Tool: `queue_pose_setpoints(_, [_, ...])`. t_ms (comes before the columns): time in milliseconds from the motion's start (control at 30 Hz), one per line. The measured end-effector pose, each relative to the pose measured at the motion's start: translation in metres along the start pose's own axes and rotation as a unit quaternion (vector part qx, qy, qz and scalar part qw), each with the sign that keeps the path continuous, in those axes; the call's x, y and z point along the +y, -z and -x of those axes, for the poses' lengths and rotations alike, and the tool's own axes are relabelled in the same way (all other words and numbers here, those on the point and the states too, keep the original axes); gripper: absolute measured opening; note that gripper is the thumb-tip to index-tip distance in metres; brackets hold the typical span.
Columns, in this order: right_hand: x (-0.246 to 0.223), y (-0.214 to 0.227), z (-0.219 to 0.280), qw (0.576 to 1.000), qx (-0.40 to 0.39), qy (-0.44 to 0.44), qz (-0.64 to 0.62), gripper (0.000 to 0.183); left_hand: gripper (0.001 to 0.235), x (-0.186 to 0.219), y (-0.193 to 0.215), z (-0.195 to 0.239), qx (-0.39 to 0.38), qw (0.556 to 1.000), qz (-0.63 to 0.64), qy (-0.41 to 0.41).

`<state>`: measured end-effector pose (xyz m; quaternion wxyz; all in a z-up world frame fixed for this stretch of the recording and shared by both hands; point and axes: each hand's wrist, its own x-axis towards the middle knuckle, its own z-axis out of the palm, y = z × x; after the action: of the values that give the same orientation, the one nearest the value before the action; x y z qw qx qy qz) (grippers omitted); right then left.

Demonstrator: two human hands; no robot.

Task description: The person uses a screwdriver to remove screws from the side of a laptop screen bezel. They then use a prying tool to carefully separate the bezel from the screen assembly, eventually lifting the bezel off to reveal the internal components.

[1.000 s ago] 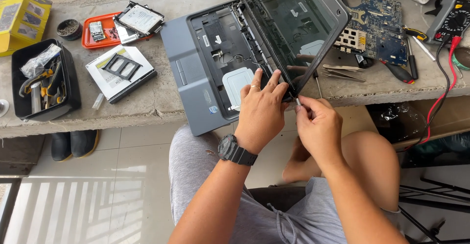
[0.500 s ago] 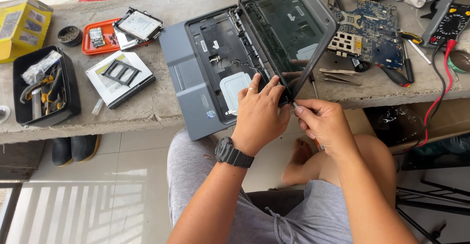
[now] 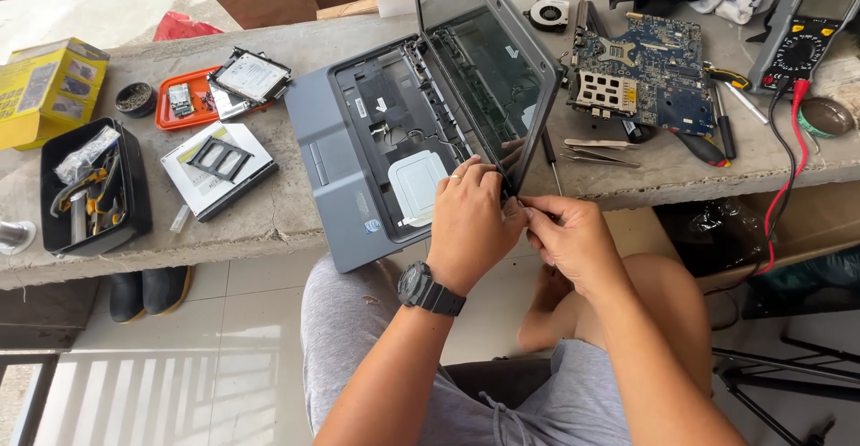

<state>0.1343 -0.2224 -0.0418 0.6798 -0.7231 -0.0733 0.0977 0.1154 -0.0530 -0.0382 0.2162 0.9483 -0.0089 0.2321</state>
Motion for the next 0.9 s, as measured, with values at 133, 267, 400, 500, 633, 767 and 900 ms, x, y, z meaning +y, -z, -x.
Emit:
queue_pose_setpoints(133, [-0.002,0.001,0.003,1.0,0.005,0.002,0.003,0.024,0.036,0.002,0.003,0.0,0.015,1.0,-0.013,0.0])
queue_pose_setpoints(267, [-0.016,0.009,0.017,0.997,0.004,0.031,0.065,0.027,0.037,0.003,0.002,0.001,0.024,0.999,-0.032,-0.006])
queue_pose_setpoints(400, [-0.016,0.005,0.025,0.985,0.036,0.124,0.114,0.028,0.037,-0.001,-0.007,0.001,0.038,0.998,-0.038,-0.013])
queue_pose_setpoints(500, [-0.011,0.001,0.018,0.968,0.048,0.18,0.165,0.028,0.038,-0.002,-0.01,0.001,0.032,0.998,-0.048,-0.012])
queue_pose_setpoints(633, [-0.015,-0.004,0.017,0.959,0.069,0.204,0.185,0.029,0.037,-0.007,-0.017,0.005,0.051,0.997,-0.051,-0.026])
queue_pose_setpoints(767, [-0.011,-0.005,0.012,0.943,0.085,0.225,0.229,0.03,0.036,-0.008,-0.018,0.005,0.036,0.997,-0.056,-0.025])
queue_pose_setpoints(900, [-0.012,-0.009,0.015,0.939,0.094,0.232,0.237,0.03,0.036,-0.006,-0.015,0.005,0.018,0.998,-0.059,-0.018])
